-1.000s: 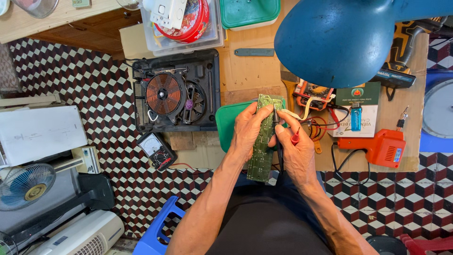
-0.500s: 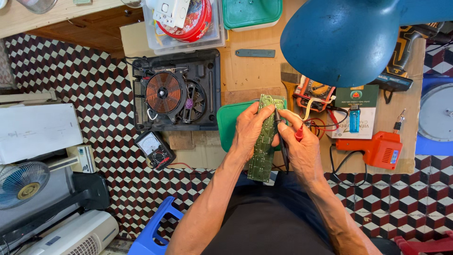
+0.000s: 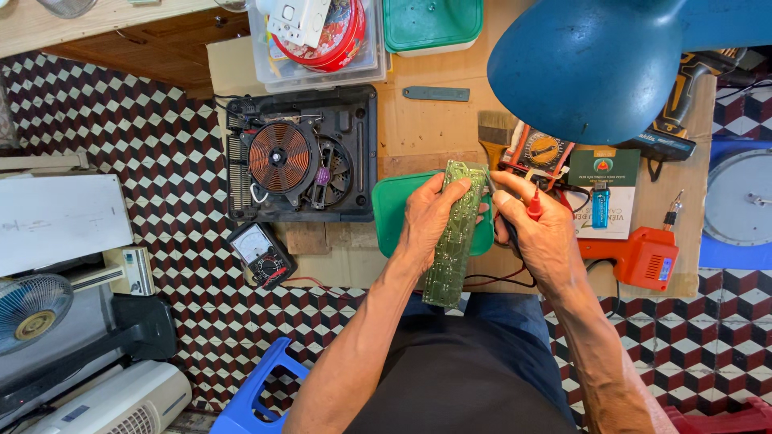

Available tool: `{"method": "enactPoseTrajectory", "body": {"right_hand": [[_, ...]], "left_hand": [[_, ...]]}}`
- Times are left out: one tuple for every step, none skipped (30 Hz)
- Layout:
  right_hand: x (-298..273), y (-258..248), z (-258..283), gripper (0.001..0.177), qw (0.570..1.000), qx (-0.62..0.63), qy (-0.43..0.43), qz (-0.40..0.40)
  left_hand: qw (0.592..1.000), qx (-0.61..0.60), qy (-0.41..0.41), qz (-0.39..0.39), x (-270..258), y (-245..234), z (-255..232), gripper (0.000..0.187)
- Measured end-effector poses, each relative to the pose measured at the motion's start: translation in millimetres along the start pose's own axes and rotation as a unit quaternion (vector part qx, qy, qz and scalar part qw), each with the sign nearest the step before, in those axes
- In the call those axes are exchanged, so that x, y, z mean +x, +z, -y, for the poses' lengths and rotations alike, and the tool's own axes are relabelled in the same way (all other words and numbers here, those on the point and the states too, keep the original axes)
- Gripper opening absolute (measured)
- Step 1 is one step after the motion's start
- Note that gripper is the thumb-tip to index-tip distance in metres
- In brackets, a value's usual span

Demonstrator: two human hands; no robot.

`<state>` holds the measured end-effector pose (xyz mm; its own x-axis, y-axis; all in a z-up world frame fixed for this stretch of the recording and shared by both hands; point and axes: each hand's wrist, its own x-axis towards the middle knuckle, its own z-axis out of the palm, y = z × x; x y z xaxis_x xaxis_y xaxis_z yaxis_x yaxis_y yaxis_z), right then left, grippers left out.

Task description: The person places a black induction cooktop on a red stool, then moves to a workbench to test a green circuit board. They use a multimeter to probe various points on the board, checking for continuity or voltage, and briefly open a box of capacitors.

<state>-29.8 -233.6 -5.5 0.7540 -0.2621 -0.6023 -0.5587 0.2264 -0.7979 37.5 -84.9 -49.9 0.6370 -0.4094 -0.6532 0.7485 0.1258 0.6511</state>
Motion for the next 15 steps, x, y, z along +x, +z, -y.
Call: {"method": "enactPoseTrajectory", "body": {"right_hand": [[0,1,-1,0.041,1.000,-0.006,0.012,-0.001],[0,2,-1,0.042,1.000,-0.013,0.023,-0.002],[0,3,-2,0.043,0.999,-0.020,0.035,-0.002],[0,4,-3,0.043,0.999,-0.022,0.038,-0.003],[-1,6,-3,0.043,0.999,-0.024,0.042,-0.004],[-2,7,-4,0.043,0.999,-0.027,0.046,-0.006],[-2,8,-5,0.044,0.999,-0.025,0.042,-0.006],[-3,8,-5,0.044,0.999,-0.024,0.039,-0.006],[-5,9,-6,0.044,0.999,-0.023,0.035,-0.006],[-6,10,-6,0.044,0.999,-0.023,0.034,-0.009],[-7,11,-6,0.044,0.999,-0.023,0.033,-0.012],[-7,12,-7,0.044,0.999,-0.024,0.032,-0.015],[-8,13,-7,0.044,0.999,-0.020,0.033,-0.016],[-8,13,-7,0.044,0.999,-0.016,0.034,-0.017],[-9,14,-7,0.044,0.999,-0.011,0.035,-0.017]], "left_hand": [[1.000,-0.001,0.004,0.003,0,-1,1,0.026],[1.000,-0.013,0.005,0.004,0,-1,2,0.026],[1.000,-0.026,0.006,0.004,1,-1,3,0.025],[0.999,-0.038,0.007,0.005,1,-1,4,0.025],[0.999,-0.034,0.008,0.004,2,-2,5,0.024],[1.000,-0.030,0.009,0.003,2,-2,5,0.024],[1.000,-0.026,0.009,0.002,2,-3,5,0.023],[1.000,-0.014,0.014,-0.003,2,-3,5,0.023],[1.000,-0.003,0.019,-0.009,1,-3,5,0.024],[1.000,0.009,0.024,-0.014,1,-2,4,0.024],[1.000,0.008,0.022,-0.014,1,-2,4,0.024],[1.000,0.006,0.021,-0.014,1,-1,4,0.024],[1.000,0.005,0.019,-0.015,0,-1,4,0.023],[1.000,0.005,0.022,-0.015,0,-1,4,0.023],[1.000,0.005,0.025,-0.016,0,0,4,0.023]]}}
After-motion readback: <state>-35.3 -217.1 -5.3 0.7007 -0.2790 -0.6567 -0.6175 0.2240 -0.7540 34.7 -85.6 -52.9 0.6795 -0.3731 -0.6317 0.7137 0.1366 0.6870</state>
